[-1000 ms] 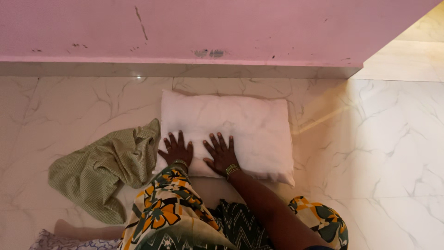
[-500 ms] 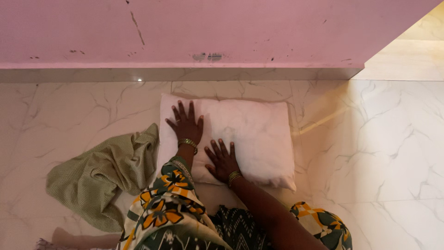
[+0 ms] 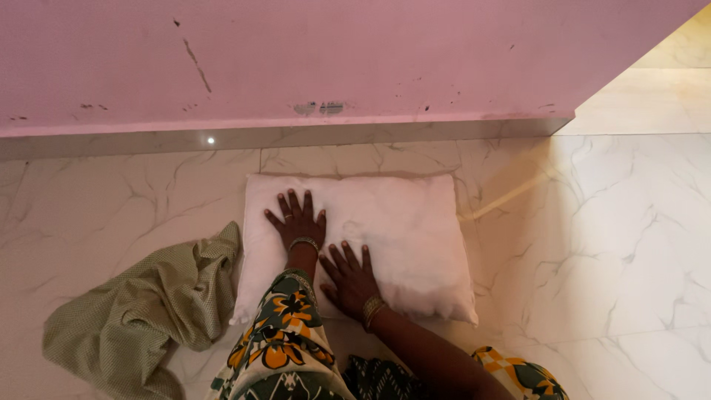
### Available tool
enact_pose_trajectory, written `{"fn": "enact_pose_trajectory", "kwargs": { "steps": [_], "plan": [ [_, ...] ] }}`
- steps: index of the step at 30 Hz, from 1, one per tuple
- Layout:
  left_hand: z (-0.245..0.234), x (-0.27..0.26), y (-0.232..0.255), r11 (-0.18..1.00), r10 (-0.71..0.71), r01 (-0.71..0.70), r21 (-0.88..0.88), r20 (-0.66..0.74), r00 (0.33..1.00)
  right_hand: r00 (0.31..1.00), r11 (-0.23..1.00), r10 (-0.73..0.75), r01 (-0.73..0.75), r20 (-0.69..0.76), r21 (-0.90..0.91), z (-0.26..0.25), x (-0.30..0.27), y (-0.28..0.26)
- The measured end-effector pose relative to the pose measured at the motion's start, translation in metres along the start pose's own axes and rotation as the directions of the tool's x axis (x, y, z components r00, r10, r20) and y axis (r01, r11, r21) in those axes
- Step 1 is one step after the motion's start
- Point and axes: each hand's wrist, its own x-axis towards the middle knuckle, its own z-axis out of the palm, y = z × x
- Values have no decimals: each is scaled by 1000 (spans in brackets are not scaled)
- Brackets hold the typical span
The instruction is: The person removes a patterned pillowcase from a pillow, then inserts the pillow into a light green pillowcase and smooths it out.
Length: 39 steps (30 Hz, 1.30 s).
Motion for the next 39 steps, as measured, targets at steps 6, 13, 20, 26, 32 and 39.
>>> {"fn": "enact_pose_trajectory", "kwargs": {
  "steps": [6,13,20,26,32,39],
  "plan": [
    [-5,9,-1,999,-18,23,-48,116,993,980,988,152,-147,131,-45,-42,89,39],
    [-1,2,0,1000,1,0,-23,30,1000,900,952,290,-238,325,-190,-41,115,127],
    [-17,0,3,994,39,-43,-103,-40,998,904,948,316,-290,288,-128,10,110,147],
    [-45,-18,46,981,107,-112,-161,-37,994,956,956,255,-227,145,-184,28,105,152],
    [-20,-39,42,995,90,-90,-37,9,996,974,972,220,-215,50,-91,29,98,152],
    [-14,-29,49,996,81,-83,13,127,989,945,942,301,-274,131,-193,-12,97,148]
  ]
}}
